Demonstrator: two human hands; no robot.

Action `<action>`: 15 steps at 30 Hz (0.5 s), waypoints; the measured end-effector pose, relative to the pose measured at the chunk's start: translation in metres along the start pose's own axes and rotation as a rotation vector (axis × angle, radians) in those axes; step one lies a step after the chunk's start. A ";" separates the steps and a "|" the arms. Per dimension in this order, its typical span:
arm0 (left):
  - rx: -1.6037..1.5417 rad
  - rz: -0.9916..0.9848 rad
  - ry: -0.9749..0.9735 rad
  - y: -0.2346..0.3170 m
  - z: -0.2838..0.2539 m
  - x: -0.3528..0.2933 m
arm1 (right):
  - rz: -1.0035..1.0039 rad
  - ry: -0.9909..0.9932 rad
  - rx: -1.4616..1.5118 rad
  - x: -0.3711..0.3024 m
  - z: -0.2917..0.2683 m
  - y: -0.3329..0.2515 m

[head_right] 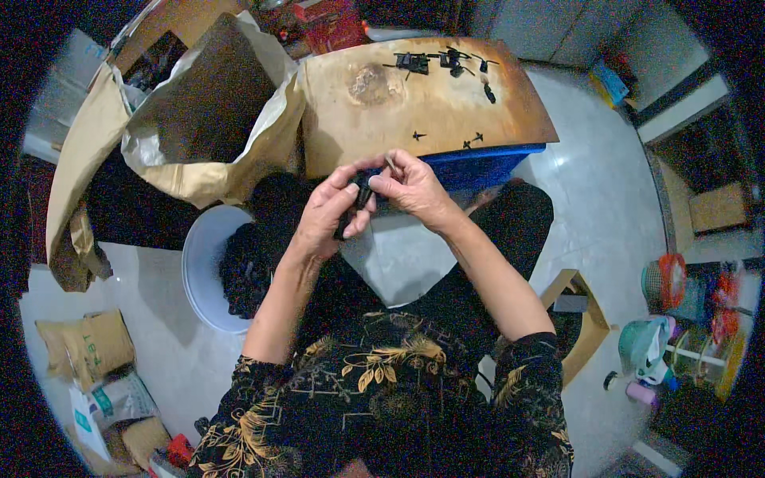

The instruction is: Assembling and inspecting small electronic components and parts.

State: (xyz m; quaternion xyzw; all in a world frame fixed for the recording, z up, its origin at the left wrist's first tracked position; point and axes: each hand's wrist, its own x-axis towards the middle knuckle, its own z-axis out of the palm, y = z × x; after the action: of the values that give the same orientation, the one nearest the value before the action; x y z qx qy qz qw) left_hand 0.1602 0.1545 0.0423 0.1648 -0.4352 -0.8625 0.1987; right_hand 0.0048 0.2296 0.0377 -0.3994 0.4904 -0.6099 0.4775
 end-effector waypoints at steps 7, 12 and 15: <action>-0.056 -0.038 -0.066 -0.012 0.013 -0.028 | 0.232 -0.198 0.016 -0.028 0.002 -0.005; 0.446 0.082 0.001 -0.014 0.016 -0.044 | 0.196 -0.127 -0.116 -0.040 0.008 0.000; 0.592 0.233 0.042 -0.030 0.009 -0.046 | 0.191 -0.101 -0.151 -0.044 0.019 -0.001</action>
State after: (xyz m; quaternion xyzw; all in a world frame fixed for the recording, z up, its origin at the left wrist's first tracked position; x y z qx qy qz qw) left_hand 0.1896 0.1997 0.0278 0.1822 -0.6792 -0.6661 0.2486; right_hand 0.0326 0.2687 0.0415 -0.4159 0.5462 -0.5021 0.5259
